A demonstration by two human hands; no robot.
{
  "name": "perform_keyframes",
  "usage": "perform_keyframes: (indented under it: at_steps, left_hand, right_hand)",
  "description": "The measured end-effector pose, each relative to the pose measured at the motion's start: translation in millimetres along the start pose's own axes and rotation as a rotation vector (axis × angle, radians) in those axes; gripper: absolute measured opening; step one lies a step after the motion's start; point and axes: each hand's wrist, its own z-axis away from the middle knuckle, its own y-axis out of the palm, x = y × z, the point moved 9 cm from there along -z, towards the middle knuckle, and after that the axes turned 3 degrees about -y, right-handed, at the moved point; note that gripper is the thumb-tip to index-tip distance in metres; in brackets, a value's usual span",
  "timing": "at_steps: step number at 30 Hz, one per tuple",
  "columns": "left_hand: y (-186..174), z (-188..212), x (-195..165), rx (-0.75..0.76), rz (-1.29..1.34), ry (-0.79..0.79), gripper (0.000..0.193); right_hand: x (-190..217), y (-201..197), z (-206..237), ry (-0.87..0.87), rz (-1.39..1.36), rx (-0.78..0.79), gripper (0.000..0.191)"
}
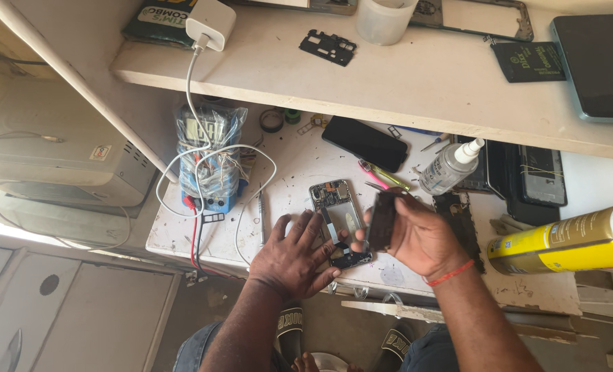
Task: The person scrubs a disassembled phone motherboard with a small pink brush, then handles the phone frame and battery, repositions the board in the frame, and sprays the assembly with an aerosol can while working at a cluttered repair bench.
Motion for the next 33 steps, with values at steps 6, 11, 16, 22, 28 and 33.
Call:
perform_keyframes:
  at_steps: [6,11,16,22,28,33]
  left_hand:
    - [0.1,-0.8,-0.6,0.009,0.004,0.010,0.056]
    - [2.8,-2.1,-0.7,0.061,-0.003,-0.006,0.056]
    - [1.9,-2.0,-0.5,0.084,0.019,-0.018,0.053]
    - [-3.1,-2.0,-2.7,0.020,0.016,0.001,0.061]
    - [-1.6,-0.3,-1.8,0.012,-0.001,0.005,0.057]
    - [-1.6,-0.5,-2.2,-0.016,0.014,0.005,0.061]
  right_hand:
    - [-18.5,-9.9,-15.9,-0.073,0.123,-0.189,0.024]
    - [-22.3,-15.4,-17.4,-0.147,0.193,-0.318,0.021]
    - [-9.3,-21.3,-20.0,-0.333,0.156,-0.289,0.023]
    - [-10.1,-28.9,-18.4,-0.334,0.129,-0.352,0.022]
    - [-6.2,-13.0,-15.4,-0.323,0.075,-0.194,0.026]
    - [-30.3,-45.8,-16.4,-0.035,0.026,-0.338,0.034]
